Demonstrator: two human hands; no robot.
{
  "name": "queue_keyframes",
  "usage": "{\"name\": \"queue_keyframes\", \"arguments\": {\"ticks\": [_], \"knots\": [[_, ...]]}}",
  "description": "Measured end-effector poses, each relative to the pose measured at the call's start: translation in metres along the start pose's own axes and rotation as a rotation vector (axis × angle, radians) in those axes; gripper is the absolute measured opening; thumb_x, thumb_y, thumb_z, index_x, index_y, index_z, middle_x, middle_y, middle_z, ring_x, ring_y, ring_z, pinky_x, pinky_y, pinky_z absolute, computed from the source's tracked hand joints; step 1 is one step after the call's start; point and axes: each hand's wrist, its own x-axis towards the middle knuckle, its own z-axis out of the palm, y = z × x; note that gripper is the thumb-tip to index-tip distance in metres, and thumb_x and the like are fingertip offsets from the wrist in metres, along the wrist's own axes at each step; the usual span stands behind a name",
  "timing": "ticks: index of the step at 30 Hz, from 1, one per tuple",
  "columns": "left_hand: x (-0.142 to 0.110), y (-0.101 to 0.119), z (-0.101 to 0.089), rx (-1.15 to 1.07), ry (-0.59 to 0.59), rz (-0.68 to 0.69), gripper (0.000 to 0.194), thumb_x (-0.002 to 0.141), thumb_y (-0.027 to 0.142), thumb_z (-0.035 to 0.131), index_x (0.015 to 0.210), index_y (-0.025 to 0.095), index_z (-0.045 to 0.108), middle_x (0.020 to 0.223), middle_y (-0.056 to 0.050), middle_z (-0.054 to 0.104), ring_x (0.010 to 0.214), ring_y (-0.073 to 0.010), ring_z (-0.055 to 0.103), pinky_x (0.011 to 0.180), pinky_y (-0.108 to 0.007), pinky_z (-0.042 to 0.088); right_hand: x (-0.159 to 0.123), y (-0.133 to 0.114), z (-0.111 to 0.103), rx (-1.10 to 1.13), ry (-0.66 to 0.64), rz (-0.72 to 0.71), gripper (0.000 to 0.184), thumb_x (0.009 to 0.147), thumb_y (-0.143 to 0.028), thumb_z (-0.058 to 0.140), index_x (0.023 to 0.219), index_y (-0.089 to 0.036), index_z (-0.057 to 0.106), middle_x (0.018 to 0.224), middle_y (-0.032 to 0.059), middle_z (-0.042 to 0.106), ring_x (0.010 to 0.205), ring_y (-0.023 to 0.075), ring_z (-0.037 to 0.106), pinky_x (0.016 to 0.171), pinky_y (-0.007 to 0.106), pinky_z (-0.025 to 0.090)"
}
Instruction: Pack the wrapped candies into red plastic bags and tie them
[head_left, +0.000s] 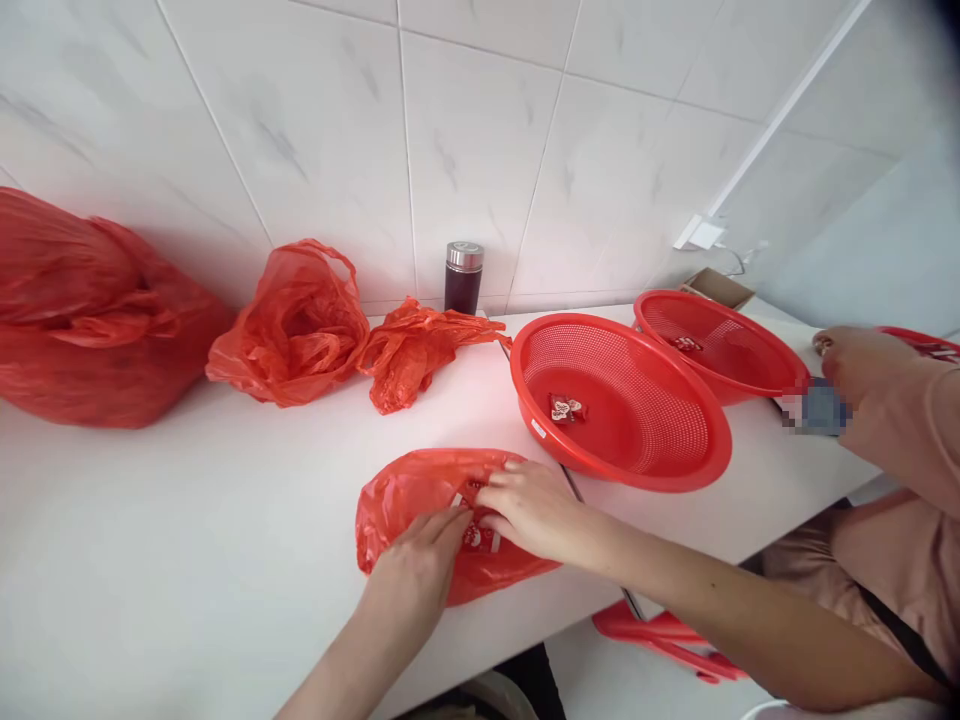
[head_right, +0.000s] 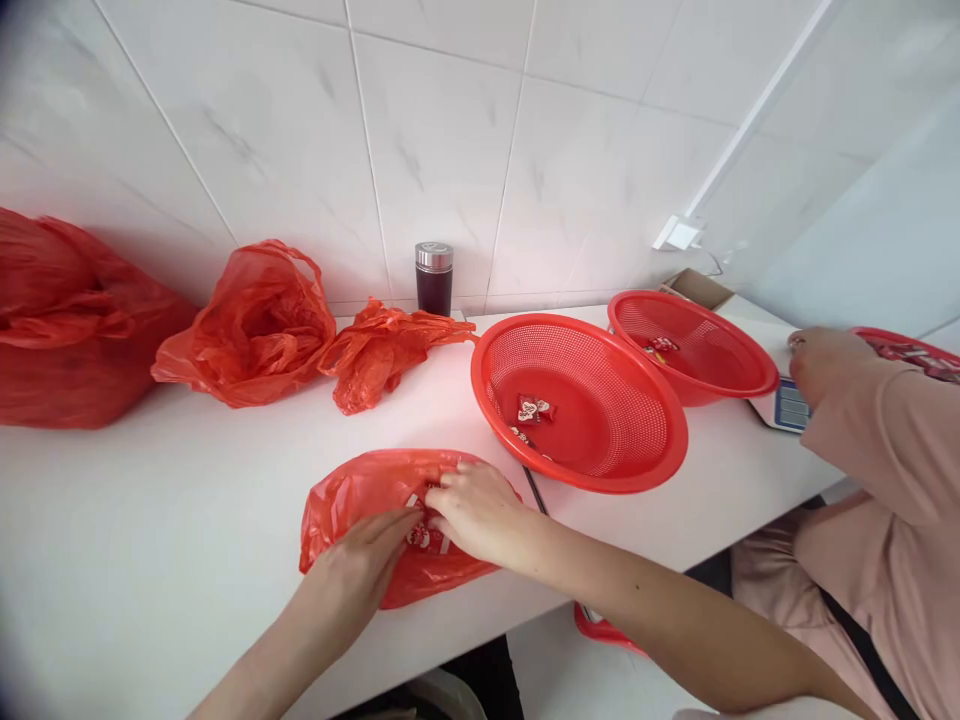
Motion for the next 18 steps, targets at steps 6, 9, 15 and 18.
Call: {"name": "queue_keyframes", "arguments": {"ticks": [6, 9, 15, 18], "knots": [[-0.003, 0.007, 0.013, 0.161, -0.179, -0.03, 0.061, 0.081, -0.001, 0.037, 0.136, 0.022, 0.053, 0.142, -0.008, 0.052, 0.122, -0.0311, 0.056, 0.086, -0.047, 0.056, -0.004, 0.016, 0.024, -0.087, -0.108, 0.103, 0.013, 0.086, -0.02, 0.06, 0.091, -0.017, 0.071, 0.102, 0.0092, 0.071, 0.091, 0.0235, 0.064, 0.084, 0.035, 0.045], [-0.005, 0.01, 0.014, 0.165, -0.193, -0.071, 0.068, 0.079, -0.003, 0.032, 0.139, 0.025, 0.05, 0.145, -0.007, 0.048, 0.126, -0.0346, 0.052, 0.09, -0.05, 0.052, -0.006, 0.011, 0.004, -0.013, -0.096, 0.091, 0.01, 0.084, -0.02, 0.062, 0.089, -0.018, 0.07, 0.098, 0.0081, 0.07, 0.091, 0.0231, 0.063, 0.083, 0.034, 0.045], [-0.012, 0.01, 0.015, 0.066, -0.04, -0.093, 0.055, 0.09, 0.013, 0.039, 0.144, 0.027, 0.043, 0.144, -0.007, 0.05, 0.129, -0.0321, 0.049, 0.095, -0.048, 0.05, -0.003, 0.064, -0.083, 0.25, 0.278, 0.3, 0.023, 0.093, -0.03, 0.048, 0.111, -0.026, 0.063, 0.106, 0.0033, 0.067, 0.094, 0.0168, 0.062, 0.082, 0.03, 0.045], [-0.021, 0.014, -0.003, -0.056, 0.155, -0.048, 0.058, 0.092, 0.023, 0.046, 0.148, 0.03, 0.034, 0.141, -0.006, 0.055, 0.13, -0.0281, 0.049, 0.1, -0.044, 0.047, -0.005, 0.115, -0.092, 0.133, 0.03, 0.475, 0.064, 0.076, -0.038, 0.07, 0.135, -0.031, 0.049, 0.139, 0.01, 0.047, 0.118, 0.0298, 0.052, 0.089, 0.039, 0.044]]}}
